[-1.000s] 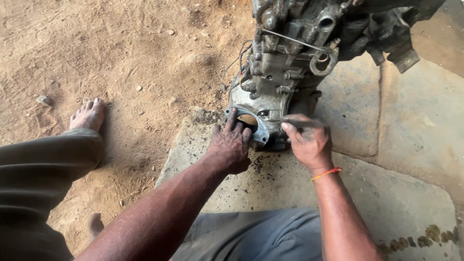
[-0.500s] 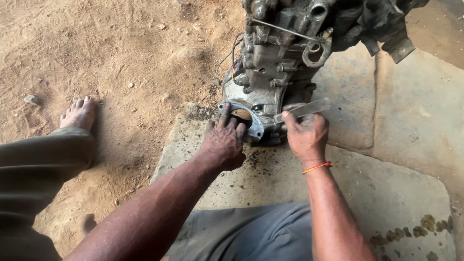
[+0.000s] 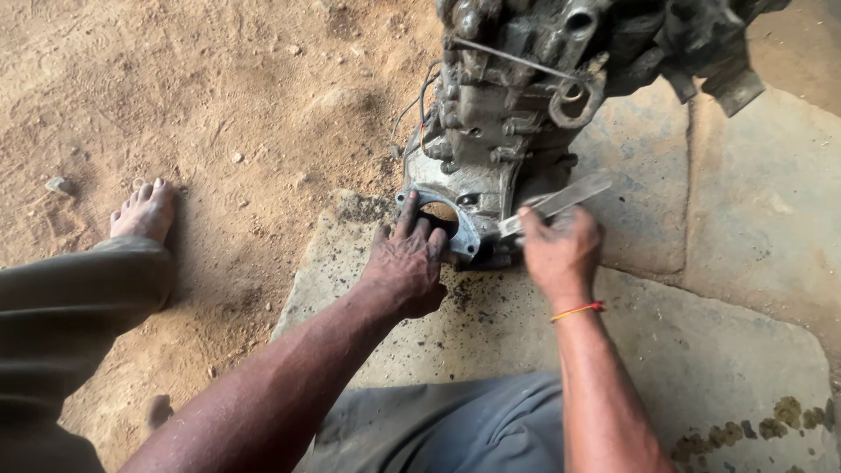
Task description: The person uses a metal file to scrape and clean the surface of a circular opening on an engine block. The person then uses a small metal tool to adjust a wire or cable attached to the engine.
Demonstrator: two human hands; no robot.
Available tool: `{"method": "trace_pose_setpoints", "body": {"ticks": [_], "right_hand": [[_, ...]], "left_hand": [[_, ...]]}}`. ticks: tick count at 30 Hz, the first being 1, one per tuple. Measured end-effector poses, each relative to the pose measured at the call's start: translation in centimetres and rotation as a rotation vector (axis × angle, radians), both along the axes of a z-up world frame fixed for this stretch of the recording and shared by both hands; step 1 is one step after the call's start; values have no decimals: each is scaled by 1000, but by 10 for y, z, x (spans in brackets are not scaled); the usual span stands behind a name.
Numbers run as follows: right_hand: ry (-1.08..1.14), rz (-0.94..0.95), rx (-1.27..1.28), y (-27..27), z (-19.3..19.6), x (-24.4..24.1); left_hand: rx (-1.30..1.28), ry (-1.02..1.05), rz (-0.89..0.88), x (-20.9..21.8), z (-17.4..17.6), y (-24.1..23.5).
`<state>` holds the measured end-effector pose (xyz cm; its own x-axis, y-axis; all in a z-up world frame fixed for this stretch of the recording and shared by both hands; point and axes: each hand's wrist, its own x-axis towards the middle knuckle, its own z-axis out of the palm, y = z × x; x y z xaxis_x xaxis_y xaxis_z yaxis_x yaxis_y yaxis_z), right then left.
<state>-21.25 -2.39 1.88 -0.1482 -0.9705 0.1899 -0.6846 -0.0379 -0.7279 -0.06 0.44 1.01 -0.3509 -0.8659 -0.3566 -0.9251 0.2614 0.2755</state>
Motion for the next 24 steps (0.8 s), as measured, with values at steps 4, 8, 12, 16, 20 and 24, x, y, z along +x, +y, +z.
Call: {"method": "trace_pose_setpoints", "body": {"ticks": [4,8,12,16,20,24], "right_hand": [[186,6,-165,-4,-12,7],[406,-49,-304,-11,-27,4],[388,23,-354,-19,-29,2],[179,-11,-149,-8,-20,2],[404,-70,-222,-9,-21,15],[156,-31,-183,-3,-13,13]], "left_hand": [[-14,9,8,1,-3,6],[-25,-18,-13,1,-14,0],[-4,-12,-4,0,-12,1],[17,-13,-11,2,2,3],[10,23,16,-1,-10,3],[-105,55,24,-2,-31,-3]]}}
